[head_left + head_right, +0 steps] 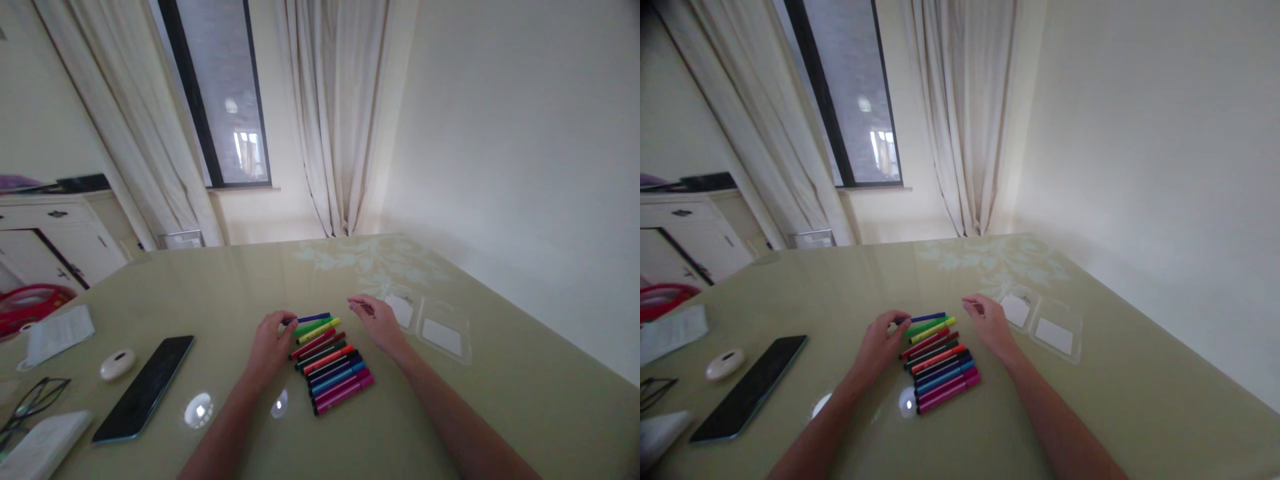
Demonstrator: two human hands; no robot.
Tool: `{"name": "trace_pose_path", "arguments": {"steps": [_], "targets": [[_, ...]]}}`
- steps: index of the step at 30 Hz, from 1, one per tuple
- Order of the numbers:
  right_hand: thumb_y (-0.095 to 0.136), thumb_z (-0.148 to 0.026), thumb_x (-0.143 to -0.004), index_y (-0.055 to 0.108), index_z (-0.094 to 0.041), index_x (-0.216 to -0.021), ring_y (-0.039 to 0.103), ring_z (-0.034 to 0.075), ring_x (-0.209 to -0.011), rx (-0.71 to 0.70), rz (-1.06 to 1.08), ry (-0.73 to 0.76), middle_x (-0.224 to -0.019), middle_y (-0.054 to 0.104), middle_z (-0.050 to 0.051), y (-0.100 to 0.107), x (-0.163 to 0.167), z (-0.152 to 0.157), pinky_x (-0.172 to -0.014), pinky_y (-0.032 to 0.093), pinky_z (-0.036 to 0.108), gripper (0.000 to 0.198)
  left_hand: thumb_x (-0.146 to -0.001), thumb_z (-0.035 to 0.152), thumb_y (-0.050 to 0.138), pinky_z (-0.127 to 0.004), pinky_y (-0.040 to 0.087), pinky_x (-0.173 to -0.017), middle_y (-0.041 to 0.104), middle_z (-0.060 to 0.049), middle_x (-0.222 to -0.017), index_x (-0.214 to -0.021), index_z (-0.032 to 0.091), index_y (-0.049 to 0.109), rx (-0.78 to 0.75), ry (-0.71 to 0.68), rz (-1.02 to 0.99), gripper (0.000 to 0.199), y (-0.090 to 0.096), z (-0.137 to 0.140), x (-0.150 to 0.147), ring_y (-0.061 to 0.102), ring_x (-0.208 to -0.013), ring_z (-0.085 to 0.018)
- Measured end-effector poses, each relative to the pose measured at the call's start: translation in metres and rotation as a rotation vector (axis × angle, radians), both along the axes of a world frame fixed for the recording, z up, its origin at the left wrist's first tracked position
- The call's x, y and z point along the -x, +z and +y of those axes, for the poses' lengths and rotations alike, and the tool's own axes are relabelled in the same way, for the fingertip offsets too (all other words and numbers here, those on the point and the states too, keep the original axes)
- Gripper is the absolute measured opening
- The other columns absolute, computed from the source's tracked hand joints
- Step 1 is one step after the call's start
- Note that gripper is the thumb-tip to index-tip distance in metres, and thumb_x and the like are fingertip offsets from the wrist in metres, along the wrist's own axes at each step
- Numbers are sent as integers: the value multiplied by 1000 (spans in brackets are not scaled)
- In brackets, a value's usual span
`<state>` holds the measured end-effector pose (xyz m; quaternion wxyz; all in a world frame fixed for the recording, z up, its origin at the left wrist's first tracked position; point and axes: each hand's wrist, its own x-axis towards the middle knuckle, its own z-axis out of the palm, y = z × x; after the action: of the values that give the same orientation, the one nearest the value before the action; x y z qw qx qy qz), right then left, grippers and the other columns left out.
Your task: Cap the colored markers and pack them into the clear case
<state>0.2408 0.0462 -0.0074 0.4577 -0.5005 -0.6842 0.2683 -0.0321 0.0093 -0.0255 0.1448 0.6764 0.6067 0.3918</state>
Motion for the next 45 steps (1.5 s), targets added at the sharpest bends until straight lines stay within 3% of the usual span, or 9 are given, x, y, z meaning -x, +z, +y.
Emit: {"name": "trace_pose_path", "arguments": {"steps": [8,11,16,21,25,27,30,35,45], "targets": [[53,-28,-92,75,-17,-106,67,27,-108,-51,-363,-294,-113,73,13,-16,-40,26,-100,48,41,28,-96,42,55,-41,46,-96,74,-7,-103,-99,22,73,14,-34,124,26,-9,2,-3,65,-102,-27],[55,-23,-93,73,-14,-115,62,29,-118,-13,-523,-338,-123,68,17,-19,-41,24,-107,43,40,31,-94,41,59,-43,44,-100,72,-7,-111,-106,23,72,42,-72,192,25,-6,-2,-7,62,-107,-27],[54,-23,-97,69,-15,-125,60,28,-122,85,-617,-316,-130,64,16,-18,-38,18,-104,43,36,33,-94,31,55,-41,45,-103,72,-9,-117,-115,21,71,103,-164,247,28,3,-7,1,62,-113,-26],[53,-26,-99,72,-14,-112,68,23,-99,122,-572,-269,-120,65,15,-10,-33,14,-90,48,32,26,-102,47,45,-51,38,-114,60,-12,-145,-143,21,56,-22,-159,341,50,11,-28,-18,54,-133,-30],[56,-28,-98,74,-18,-99,67,20,-91,115,-596,-251,-108,67,10,-5,-26,11,-82,47,29,20,-89,73,56,-55,26,-123,35,-11,-165,-160,26,35,-102,-369,516,88,5,-52,-59,35,-150,-36],[57,-28,-98,74,-18,-96,67,20,-91,99,-611,-226,-106,67,10,-3,-22,10,-80,47,28,20,-89,74,54,-57,23,-124,29,-10,-168,-163,28,25,-113,-400,568,92,-2,-58,-73,29,-153,-37],[57,-27,-99,75,-17,-95,67,20,-90,100,-601,-184,-105,68,11,-2,-17,8,-81,46,28,21,-96,70,43,-61,21,-124,26,-9,-169,-164,29,20,-93,-342,598,84,-13,-56,-76,25,-155,-37],[58,-24,-98,77,-17,-99,66,19,-93,111,-495,-52,-108,68,11,-5,-5,2,-84,48,27,20,-97,71,39,-61,23,-123,31,-14,-166,-162,24,30,-38,-162,599,80,-26,-35,-56,29,-153,-38],[59,-22,-96,77,-17,-109,66,22,-99,72,-390,187,-110,68,12,-4,25,-23,-90,51,32,23,-97,68,42,-59,23,-122,36,-17,-164,-159,21,37,23,-5,592,77,-24,-11,-26,31,-152,-37]]}}
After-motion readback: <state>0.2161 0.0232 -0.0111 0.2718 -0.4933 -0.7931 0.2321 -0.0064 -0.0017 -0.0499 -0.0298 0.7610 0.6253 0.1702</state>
